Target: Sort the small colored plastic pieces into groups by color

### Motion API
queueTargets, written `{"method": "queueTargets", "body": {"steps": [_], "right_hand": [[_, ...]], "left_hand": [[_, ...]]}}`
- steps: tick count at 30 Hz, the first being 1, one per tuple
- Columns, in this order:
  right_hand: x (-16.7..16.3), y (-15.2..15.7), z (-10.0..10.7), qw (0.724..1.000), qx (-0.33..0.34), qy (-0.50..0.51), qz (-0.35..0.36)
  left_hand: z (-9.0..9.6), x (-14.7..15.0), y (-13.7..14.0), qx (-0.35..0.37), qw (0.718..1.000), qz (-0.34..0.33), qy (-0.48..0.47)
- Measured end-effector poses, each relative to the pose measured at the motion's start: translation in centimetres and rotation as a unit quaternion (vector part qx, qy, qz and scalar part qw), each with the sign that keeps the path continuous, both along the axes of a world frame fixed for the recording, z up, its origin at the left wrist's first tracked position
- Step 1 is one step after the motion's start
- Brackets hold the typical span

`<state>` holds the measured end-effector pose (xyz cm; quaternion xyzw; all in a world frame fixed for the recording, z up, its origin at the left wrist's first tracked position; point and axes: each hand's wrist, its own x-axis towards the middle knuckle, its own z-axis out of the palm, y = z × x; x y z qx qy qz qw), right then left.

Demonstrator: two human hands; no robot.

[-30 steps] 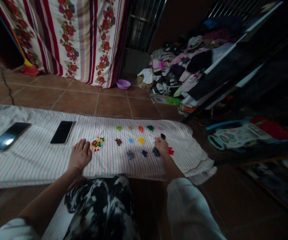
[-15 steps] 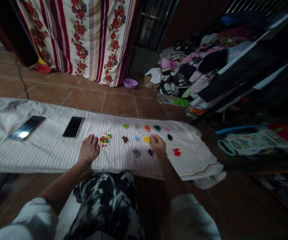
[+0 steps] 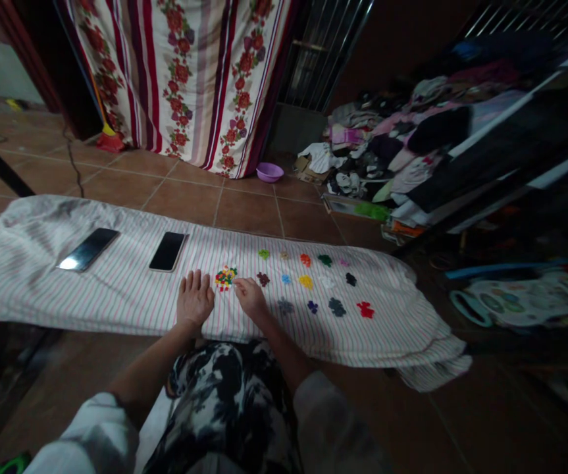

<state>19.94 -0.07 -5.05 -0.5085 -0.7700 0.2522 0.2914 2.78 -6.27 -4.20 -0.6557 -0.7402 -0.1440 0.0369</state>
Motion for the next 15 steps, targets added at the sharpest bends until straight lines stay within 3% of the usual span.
{"method": "queueTargets", "body": {"steps": [9, 15], "right_hand": [[-1.8, -0.7, 0.9, 0.995, -0.013, -0.089, -0.034], [-1.9, -1.1, 1.0, 0.996, -0.022, -0.035, -0.085]], "left_hand": [[-0.7, 0.2, -4.2, -0.055, 0.997, -0.056, 0.027], [1.6, 0.6, -5.3, -0.137, 0.986, -0.086, 0.051]]}}
